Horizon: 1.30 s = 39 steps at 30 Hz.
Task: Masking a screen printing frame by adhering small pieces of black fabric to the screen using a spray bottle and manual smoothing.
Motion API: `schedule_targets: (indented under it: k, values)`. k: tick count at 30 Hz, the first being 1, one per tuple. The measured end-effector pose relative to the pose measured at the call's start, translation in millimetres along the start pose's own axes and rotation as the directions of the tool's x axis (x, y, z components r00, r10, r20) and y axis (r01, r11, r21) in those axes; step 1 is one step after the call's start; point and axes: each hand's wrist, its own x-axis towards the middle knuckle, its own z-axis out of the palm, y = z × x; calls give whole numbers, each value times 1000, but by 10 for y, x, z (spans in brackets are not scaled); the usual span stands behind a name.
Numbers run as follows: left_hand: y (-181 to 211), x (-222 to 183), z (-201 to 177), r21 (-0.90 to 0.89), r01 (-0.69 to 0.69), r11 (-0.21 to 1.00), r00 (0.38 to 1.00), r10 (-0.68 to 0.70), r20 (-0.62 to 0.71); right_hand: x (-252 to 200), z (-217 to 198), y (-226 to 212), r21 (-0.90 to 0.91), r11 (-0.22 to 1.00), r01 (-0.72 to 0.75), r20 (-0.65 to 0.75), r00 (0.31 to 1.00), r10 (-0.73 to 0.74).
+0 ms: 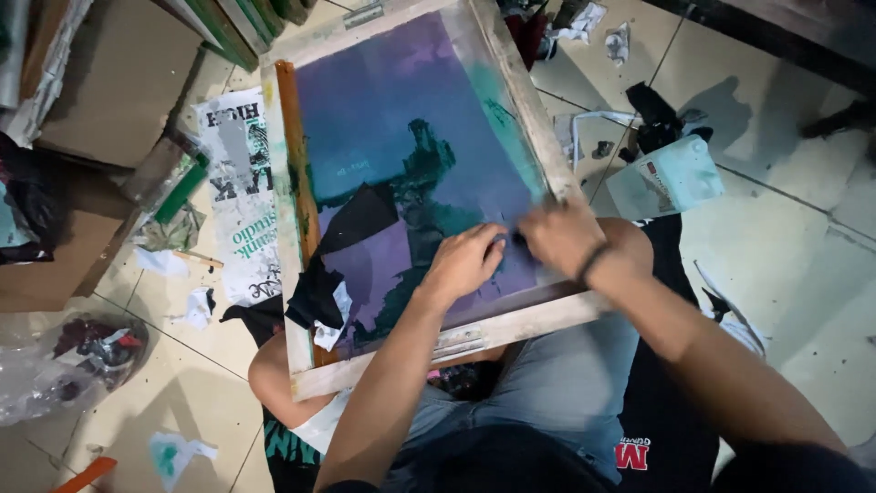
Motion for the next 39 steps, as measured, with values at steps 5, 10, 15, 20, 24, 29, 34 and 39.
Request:
schedule_targets:
  k: [5, 10, 15, 20, 24, 29, 34, 39]
  values:
    - [45, 78, -13, 11, -11, 1000, 1000, 11, 12, -366, 44, -103, 155, 988, 3, 232, 972, -40]
    - [-98, 55, 8, 28, 53, 998, 998, -52, -46, 442, 100, 24, 89, 979, -184, 128, 977, 172]
    - [-6, 48, -88, 1, 120, 993, 992, -120, -30, 312, 339, -128, 212, 925, -314, 329, 915, 236]
    - [19, 102, -64, 69, 89, 994, 996, -90, 18, 141, -520, -183, 191, 968, -165, 391, 917, 79]
    - [81, 4, -99, 84, 149, 985, 988, -144, -63, 616, 478, 67, 118, 992, -52, 134, 990, 36]
    - [-58, -27, -89, 30, 204, 978, 977, -202, -72, 448, 309, -17, 243, 970, 1, 242, 968, -62]
    - [21, -19, -154, 11, 160, 987, 985, -159, -59, -172, -378, -115, 275, 961, -28, 419, 903, -94]
    - [-1, 11, -117, 27, 127, 992, 988, -124, -94, 323, 182, 8, 88, 995, -55, 223, 974, 34]
